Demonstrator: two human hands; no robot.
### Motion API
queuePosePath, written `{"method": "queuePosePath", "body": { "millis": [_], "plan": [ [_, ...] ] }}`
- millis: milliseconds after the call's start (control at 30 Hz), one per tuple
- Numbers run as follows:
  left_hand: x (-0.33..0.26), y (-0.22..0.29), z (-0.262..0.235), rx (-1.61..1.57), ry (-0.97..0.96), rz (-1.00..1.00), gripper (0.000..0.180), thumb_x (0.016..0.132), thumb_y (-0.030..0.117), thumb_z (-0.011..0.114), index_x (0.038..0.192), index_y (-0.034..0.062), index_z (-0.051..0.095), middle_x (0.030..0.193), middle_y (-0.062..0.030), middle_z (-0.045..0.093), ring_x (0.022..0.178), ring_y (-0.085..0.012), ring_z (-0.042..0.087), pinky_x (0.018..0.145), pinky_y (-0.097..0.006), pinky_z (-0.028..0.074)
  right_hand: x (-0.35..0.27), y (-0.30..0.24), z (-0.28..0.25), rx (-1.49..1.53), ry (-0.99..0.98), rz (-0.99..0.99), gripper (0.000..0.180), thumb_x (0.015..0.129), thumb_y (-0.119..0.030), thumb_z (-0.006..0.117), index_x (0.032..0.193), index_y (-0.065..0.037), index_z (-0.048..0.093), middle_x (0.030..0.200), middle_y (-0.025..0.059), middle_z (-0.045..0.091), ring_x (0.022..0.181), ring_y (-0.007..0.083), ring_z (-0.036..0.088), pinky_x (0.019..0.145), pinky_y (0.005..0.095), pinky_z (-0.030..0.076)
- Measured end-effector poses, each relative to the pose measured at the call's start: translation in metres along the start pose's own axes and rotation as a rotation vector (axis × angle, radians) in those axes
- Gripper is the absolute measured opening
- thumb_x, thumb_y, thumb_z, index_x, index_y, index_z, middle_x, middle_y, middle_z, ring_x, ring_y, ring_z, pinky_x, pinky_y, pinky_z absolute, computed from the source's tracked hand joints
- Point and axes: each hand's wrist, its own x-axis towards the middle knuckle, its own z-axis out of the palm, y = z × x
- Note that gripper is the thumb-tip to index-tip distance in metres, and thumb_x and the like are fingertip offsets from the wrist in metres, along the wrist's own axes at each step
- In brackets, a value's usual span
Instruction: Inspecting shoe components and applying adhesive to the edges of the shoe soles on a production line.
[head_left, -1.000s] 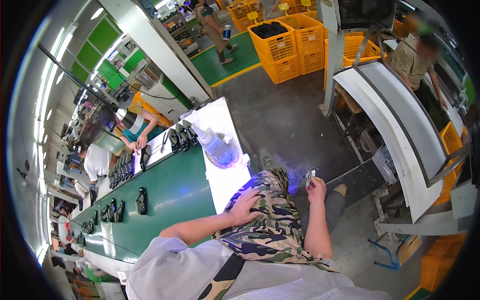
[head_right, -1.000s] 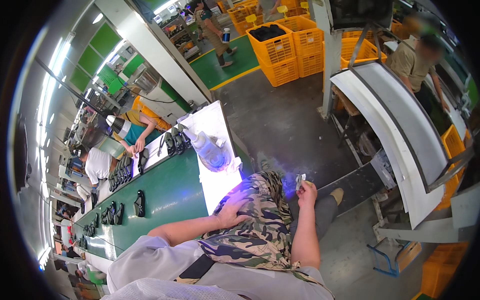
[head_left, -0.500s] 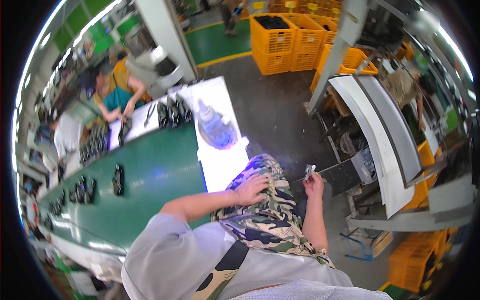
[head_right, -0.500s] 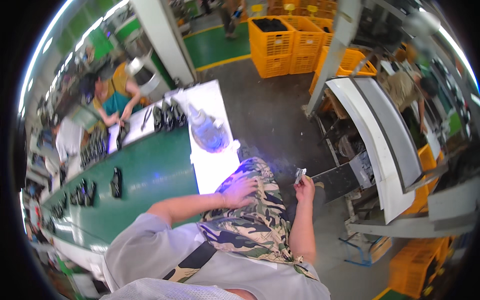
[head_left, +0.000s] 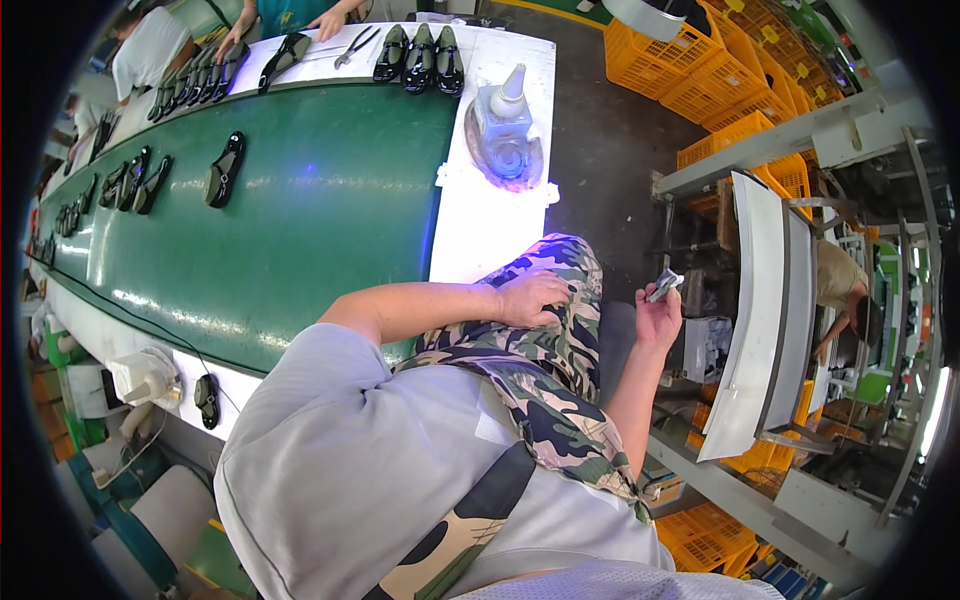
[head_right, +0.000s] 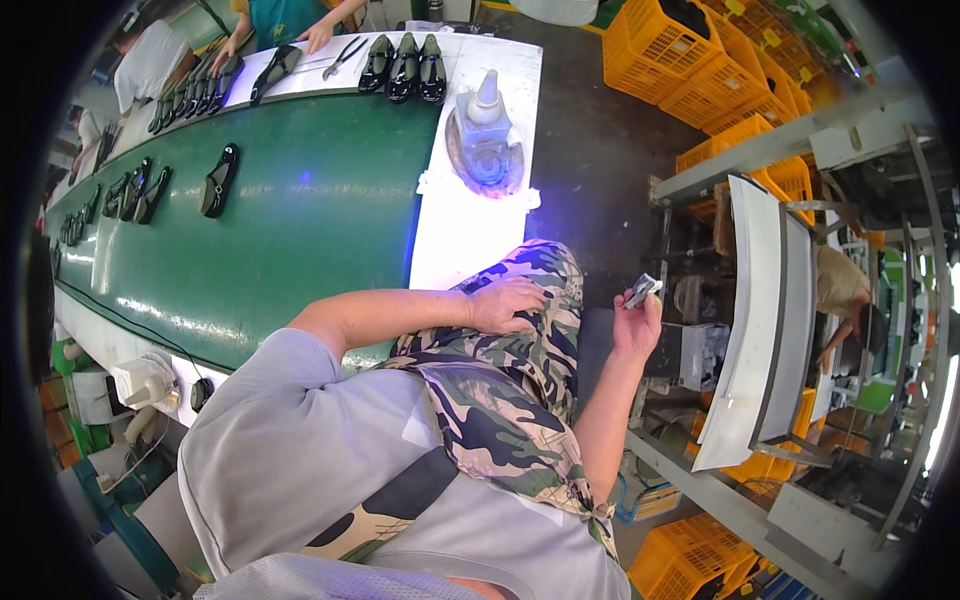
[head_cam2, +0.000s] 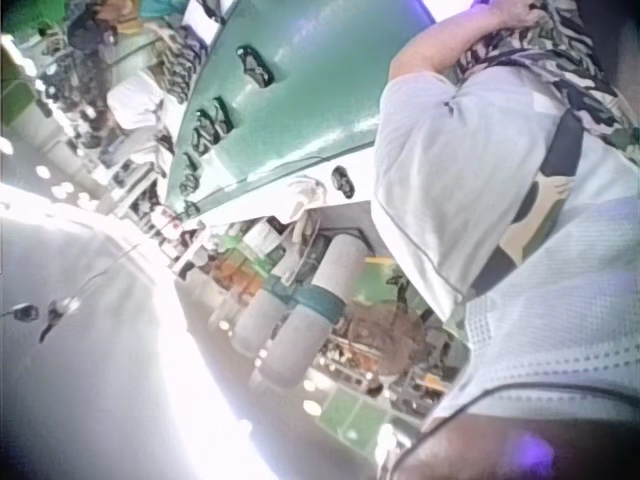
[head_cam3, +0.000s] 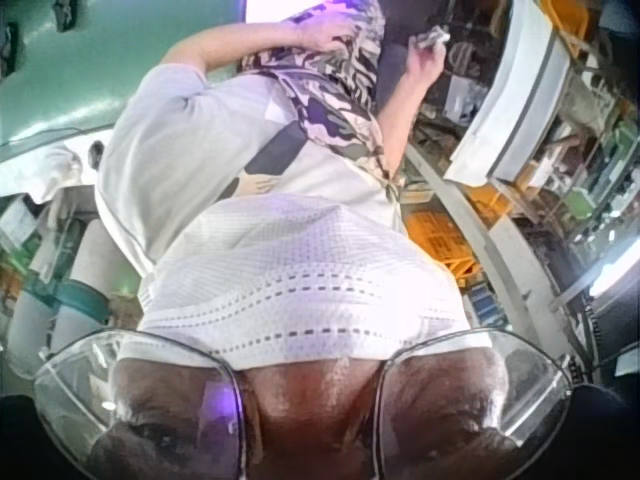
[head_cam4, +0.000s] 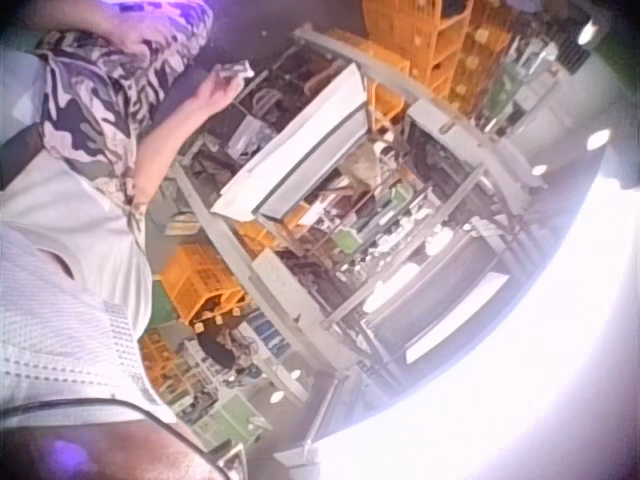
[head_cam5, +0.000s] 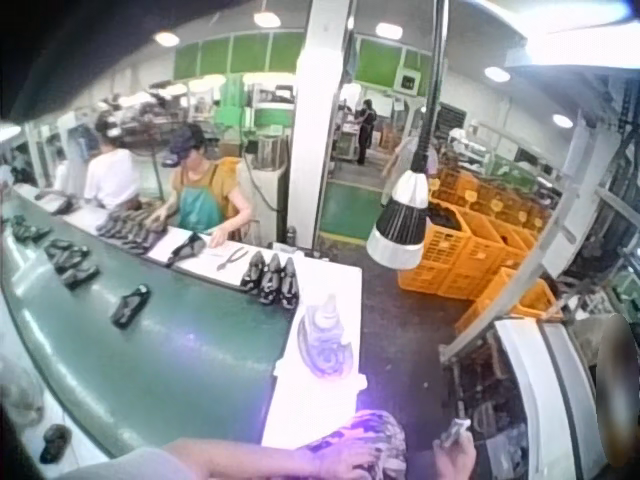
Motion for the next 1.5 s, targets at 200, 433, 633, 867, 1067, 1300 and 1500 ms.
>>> {"method": "queuePosePath", "body": {
  "millis": [200, 433, 633, 867, 1067, 1300, 1500],
  "plan": [
    [-0.003, 0.000, -0.002, 0.008, 0.130, -0.046, 0.042, 0.075, 0.025, 0.071, 0.108, 0.0018, 0.063, 0.120, -0.0186, 0.062, 0.117, -0.0358, 0.056, 0.107, -0.047, 0.038, 0.019, 0.026, 0.012, 0.013, -0.123, 0.049, 0.007, 0.087, -0.015, 0.069, 0.093, -0.013, 0.070, 0.102, 0.0080, 0.072, 0.091, 0.0282, 0.066, 0.082, 0.0469, 0.048],
    [-0.025, -0.004, -0.034, 0.012, 0.040, -0.311, 0.069, 0.088, 0.039, 0.062, 0.141, 0.0002, 0.042, 0.145, -0.0234, 0.043, 0.132, -0.0410, 0.041, 0.113, -0.046, 0.031, 0.015, 0.064, -0.021, -0.039, -0.011, 0.061, 0.007, 0.085, -0.012, 0.068, 0.090, -0.012, 0.063, 0.094, 0.0086, 0.070, 0.085, 0.0272, 0.067, 0.073, 0.0448, 0.056],
    [-0.103, -0.048, -0.051, 0.257, -0.037, -0.354, 0.065, 0.091, 0.040, 0.059, 0.139, -0.0014, 0.043, 0.142, -0.0252, 0.044, 0.133, -0.0410, 0.040, 0.112, -0.049, 0.030, 0.015, 0.070, -0.005, 0.068, 0.030, 0.076, 0.007, 0.084, -0.011, 0.067, 0.090, -0.012, 0.064, 0.092, 0.0078, 0.070, 0.083, 0.0268, 0.067, 0.074, 0.0445, 0.055],
    [-0.130, -0.058, -0.070, 0.445, -0.345, -0.303, 0.074, 0.080, 0.028, 0.063, 0.144, 0.0020, 0.038, 0.151, -0.0217, 0.033, 0.144, -0.0389, 0.024, 0.118, -0.052, 0.017, 0.032, 0.108, 0.077, 0.132, -0.200, 0.196, 0.009, 0.084, -0.010, 0.068, 0.092, -0.010, 0.063, 0.095, 0.0085, 0.069, 0.090, 0.0249, 0.066, 0.082, 0.0479, 0.051],
    [-0.130, -0.064, -0.064, 0.493, -0.396, -0.314, 0.088, 0.075, 0.031, 0.067, 0.150, 0.0067, 0.029, 0.157, -0.0176, 0.025, 0.147, -0.0358, 0.017, 0.120, -0.049, 0.013, 0.043, 0.172, 0.070, 0.048, -0.200, 0.275, 0.008, 0.085, -0.008, 0.066, 0.090, -0.010, 0.059, 0.091, 0.0090, 0.067, 0.089, 0.0273, 0.066, 0.083, 0.0496, 0.052],
    [-0.140, -0.070, -0.058, 0.588, -0.402, -0.304, 0.085, 0.076, 0.036, 0.065, 0.149, 0.0067, 0.032, 0.156, -0.0177, 0.026, 0.147, -0.0357, 0.018, 0.119, -0.049, 0.013, 0.028, 0.164, 0.083, 0.092, -0.122, 0.377, 0.015, 0.085, 0.004, 0.064, 0.093, -0.005, 0.055, 0.092, 0.0103, 0.064, 0.090, 0.0260, 0.065, 0.086, 0.0427, 0.054],
    [-0.142, -0.073, -0.056, 0.591, -0.364, -0.270, 0.081, 0.078, 0.041, 0.060, 0.147, 0.0060, 0.036, 0.154, -0.0179, 0.031, 0.145, -0.0366, 0.023, 0.118, -0.049, 0.016, 0.032, 0.167, 0.081, 0.101, -0.112, 0.379, 0.014, 0.085, 0.004, 0.064, 0.093, -0.004, 0.056, 0.091, 0.0100, 0.063, 0.088, 0.0247, 0.065, 0.086, 0.0401, 0.055]
  ]
}}
